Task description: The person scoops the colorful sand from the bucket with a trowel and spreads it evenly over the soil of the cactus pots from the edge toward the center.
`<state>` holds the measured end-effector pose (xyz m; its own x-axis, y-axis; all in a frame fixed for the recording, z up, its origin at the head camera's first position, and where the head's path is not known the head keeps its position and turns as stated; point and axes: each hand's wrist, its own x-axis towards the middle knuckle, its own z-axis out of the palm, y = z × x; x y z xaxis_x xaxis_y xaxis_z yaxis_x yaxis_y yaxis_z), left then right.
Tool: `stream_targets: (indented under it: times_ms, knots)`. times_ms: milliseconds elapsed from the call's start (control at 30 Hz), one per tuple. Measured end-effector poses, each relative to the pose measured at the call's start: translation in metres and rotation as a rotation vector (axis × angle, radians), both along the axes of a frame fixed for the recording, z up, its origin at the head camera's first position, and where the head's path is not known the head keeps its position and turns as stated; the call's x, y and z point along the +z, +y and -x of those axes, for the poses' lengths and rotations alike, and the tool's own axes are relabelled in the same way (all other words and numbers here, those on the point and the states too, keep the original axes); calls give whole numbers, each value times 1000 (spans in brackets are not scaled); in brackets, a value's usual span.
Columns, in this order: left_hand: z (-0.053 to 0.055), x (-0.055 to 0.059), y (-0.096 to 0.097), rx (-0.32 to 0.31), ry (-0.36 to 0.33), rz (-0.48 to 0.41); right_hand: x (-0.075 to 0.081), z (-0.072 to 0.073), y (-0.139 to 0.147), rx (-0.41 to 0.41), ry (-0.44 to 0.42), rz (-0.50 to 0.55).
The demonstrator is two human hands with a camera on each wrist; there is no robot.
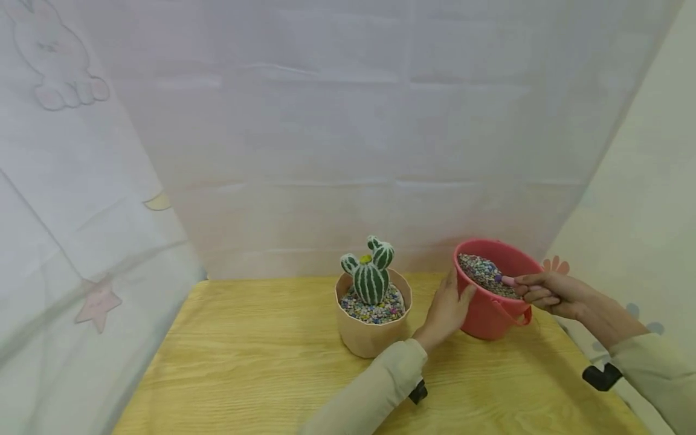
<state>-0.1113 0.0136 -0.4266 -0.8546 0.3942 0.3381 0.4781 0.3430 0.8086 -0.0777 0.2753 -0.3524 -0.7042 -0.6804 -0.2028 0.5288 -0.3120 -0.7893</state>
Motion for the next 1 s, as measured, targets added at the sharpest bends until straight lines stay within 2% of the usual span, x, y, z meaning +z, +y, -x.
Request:
stream_targets:
  times_ms: [100,300,367,500,667,833,1000]
  knots:
    - [-11,1,-11,-6,-5,-35,0,-2,-3,10,-20,34]
    - [-33,6,-32,34,-110,-67,3,-8,-10,-18,-29,14]
    - [-40,9,-37,36,-121,-71,6,-10,-12,-31,-18,-4]
    - [-52,18,-45,14,-82,-69,13,-13,-14,-30,5,-19]
    - [-65,29,-59,-40,-7,-24,20,-15,-16,-21,25,-11]
    - [-76,36,-77,-87,33,-25,30,-19,-23,-75,11,-47]
    - [-91,41,-92,-96,67,-23,32,-24,-31,-110,-2,-74]
